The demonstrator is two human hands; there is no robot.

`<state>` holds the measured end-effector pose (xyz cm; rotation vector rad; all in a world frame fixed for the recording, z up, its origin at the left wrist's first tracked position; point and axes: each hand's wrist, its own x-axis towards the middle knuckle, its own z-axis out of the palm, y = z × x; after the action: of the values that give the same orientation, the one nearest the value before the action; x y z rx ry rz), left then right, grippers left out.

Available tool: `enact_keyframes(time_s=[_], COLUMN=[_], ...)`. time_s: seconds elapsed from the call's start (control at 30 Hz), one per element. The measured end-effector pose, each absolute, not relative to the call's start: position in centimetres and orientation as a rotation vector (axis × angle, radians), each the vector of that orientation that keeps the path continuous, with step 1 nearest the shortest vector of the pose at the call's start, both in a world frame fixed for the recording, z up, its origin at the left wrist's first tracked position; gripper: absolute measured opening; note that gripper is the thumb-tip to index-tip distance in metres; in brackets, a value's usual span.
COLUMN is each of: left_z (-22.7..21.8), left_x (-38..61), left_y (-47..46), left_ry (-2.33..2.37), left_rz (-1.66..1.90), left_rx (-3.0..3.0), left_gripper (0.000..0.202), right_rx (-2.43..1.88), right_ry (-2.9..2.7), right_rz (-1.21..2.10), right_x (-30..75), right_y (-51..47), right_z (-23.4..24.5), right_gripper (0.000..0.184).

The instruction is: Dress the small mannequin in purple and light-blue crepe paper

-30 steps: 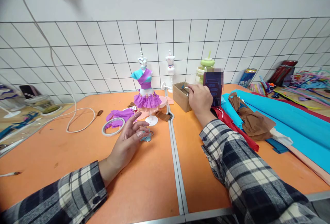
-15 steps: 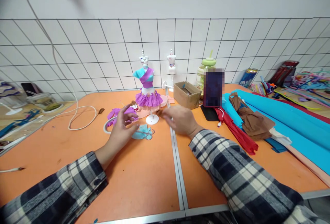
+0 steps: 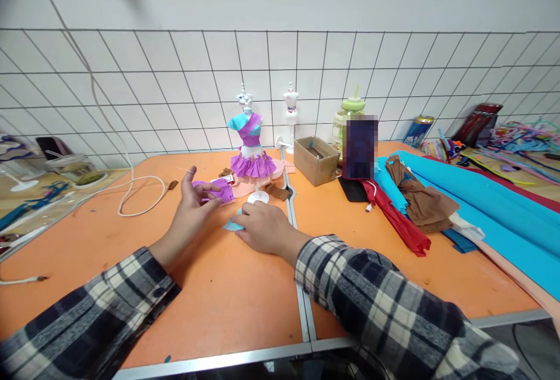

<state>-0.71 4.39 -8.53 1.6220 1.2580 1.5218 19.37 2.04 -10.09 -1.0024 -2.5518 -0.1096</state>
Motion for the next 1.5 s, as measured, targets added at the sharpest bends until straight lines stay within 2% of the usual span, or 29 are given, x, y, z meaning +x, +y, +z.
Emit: enact_keyframes(time_s=[0.17, 0.4, 0.5, 0.6, 0.67, 0.73, 0.8, 0.87, 0.93, 1.03, 1.33, 1.43, 1.5], left_z=[-8.6, -9.0, -9.1, -8.9, -8.7, -8.4, -8.1, -7.9, -7.9, -8.4, -8.3, -8.4, -9.0], left_x=[0.3, -0.5, -0.6, -0.2, 0.3, 0.9, 1.5, 2.3, 3.1, 4.2, 3.9, 3.6, 3.6], left_y=[3.8, 4.0, 4.0, 3.6, 3.1, 2.4, 1.5, 0.7, 0.0, -0.4, -0.6, -0.7, -0.7], left_ry=[1.322, 1.171, 1.126, 1.085, 1.050, 1.023, 1.002, 0.989, 1.004, 1.057, 1.004, 0.990, 0.983], left_rz=[1.451, 1.508, 1.536, 1.539, 1.533, 1.499, 1.429, 1.352, 1.307, 1.238, 1.145, 0.992, 0.884], left_rx=[1.613, 1.628, 1.652, 1.676, 1.675, 1.685, 1.731, 1.794, 1.837, 1.867, 1.872, 1.978, 2.077], left_gripper=[0.090, 0.085, 0.083, 0.079, 0.077, 0.075, 0.073, 0.071, 0.071, 0.070, 0.072, 0.063, 0.064], right_rx=[-0.984, -0.753, -0.808, -1.069, -1.217, -1.264, -1.244, -1.266, -1.283, -1.208, -1.042, -1.026, -1.039], right_ry=[-2.577, -2.320, -2.379, -2.506, -2.553, -2.570, -2.520, -2.409, -2.298, -2.261, -2.702, -2.706, -2.659], right_rz=[-0.149, 0.130, -0.127, -0.391, -0.285, -0.001, 0.260, 0.388, 0.393, 0.283, 0.184, 0.204, 0.260], right_x=[17.2, 20.2, 23.0, 25.0, 25.3, 25.3, 25.2, 25.6, 26.3, 27.0, 26.6, 26.2, 26.2], right_y=[2.3, 0.8, 0.0, -0.6, -0.9, -1.0, -1.0, -0.6, -0.1, 0.8, 0.5, -0.3, -0.5], right_z=[-10.7, -9.2, -7.5, -6.9, -7.2, -7.6, -7.7, -7.4, -7.1, -7.4, -8.5, -8.1, -7.9], right_gripper=[0.029, 0.012, 0.015, 0.019, 0.019, 0.019, 0.030, 0.028, 0.016, 0.012, 0.014, 0.014, 0.013])
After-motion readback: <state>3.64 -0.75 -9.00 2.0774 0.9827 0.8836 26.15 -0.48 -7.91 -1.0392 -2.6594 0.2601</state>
